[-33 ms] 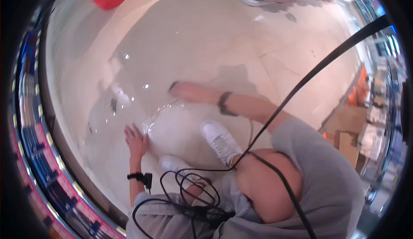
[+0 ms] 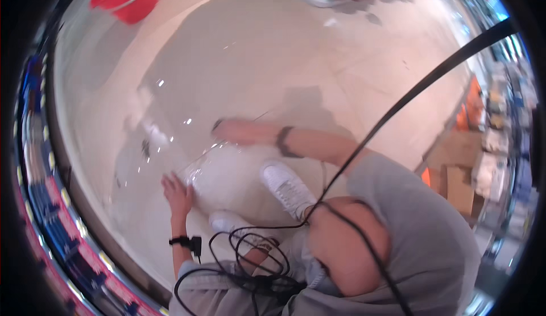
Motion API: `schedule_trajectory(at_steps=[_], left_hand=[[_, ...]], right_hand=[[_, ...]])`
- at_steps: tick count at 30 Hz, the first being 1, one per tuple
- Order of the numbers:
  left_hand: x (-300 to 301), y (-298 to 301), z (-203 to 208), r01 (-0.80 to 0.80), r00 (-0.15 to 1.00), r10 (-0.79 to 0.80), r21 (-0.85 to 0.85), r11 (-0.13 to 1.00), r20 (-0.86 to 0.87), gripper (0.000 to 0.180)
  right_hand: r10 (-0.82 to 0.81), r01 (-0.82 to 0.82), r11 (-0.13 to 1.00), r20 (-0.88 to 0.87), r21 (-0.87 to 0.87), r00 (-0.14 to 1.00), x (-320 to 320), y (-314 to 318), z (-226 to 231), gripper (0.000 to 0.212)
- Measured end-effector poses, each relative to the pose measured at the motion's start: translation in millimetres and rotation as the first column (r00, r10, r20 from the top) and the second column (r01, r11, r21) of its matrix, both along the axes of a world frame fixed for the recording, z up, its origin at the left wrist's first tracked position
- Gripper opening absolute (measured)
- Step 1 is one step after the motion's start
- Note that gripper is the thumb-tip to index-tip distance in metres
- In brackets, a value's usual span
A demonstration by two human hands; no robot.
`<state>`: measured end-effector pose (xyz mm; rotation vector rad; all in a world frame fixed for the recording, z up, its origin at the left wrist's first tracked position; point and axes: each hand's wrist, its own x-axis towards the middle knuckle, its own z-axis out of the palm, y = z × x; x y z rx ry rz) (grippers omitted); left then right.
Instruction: The person is cleaning the floor in a supermarket.
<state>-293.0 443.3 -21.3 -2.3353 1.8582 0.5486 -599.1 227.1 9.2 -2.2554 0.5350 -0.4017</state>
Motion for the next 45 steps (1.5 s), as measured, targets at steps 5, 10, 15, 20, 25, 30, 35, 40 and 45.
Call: schedule_trajectory(at_steps=[5,10,15,20,25,30,35,40,45], left_hand=[[5.1,11.4,-3.1,0.099,0.995,-0.102,-0.137,0.986,-0.008,0.078],[-0.4,7.9,4.0,0.16,0.983,-0.174,-0.196,0.967,-0.059,0.069],[11.3,16.6,1.7,0.131,0.987,-0.147,-0.211,0.969,-0.062,0.067],[20.7,27.6,0.6,0.105,0.992,-0.118,-0.19,0.976,-0.055,0.066],[20.0,32.0,-15.8,0.112,0.993,-0.103,-0.241,0.964,0.051,0.064],[0.2,22.5,-12.3,0.048,0.991,-0.015,-0.246,0.968,0.134,0.063],[11.5,9.1,-14.5,0.073,0.997,-0.072,-0.26,0.963,0.013,0.056],[39.9,-14.3,-0.7,0.206,0.977,-0.213,-0.154,0.966,-0.028,0.042],[95.0,-36.0,17.0,0.211,0.867,-0.233,-0.099,0.973,-0.44,0.032]], right_hand=[[0.103,-0.058,0.942,0.118,-0.331,0.988,9.9,29.1,-13.4,0.023],[0.014,-0.053,0.864,-0.081,-0.5,0.997,-40.0,7.9,-31.9,0.044],[-0.449,0.29,0.766,-0.155,-0.574,0.88,-109.2,-33.2,-36.2,0.051],[-0.816,0.573,0.529,-0.192,-0.626,0.544,-227.1,-54.6,-35.5,0.054],[-0.921,0.688,0.382,-0.319,-0.617,0.225,-328.8,-27.7,-40.6,0.042],[-0.865,0.856,0.266,-0.501,-0.443,0.009,-388.8,-5.8,-40.1,0.039],[-0.941,0.798,0.192,-0.338,-0.572,-0.016,-365.9,6.1,-36.7,0.042],[-0.909,0.707,0.322,-0.414,-0.63,0.045,-309.0,7.0,-27.4,0.053],[-0.922,0.689,0.386,-0.27,-0.613,0.277,-272.2,-11.8,-31.5,0.059]])
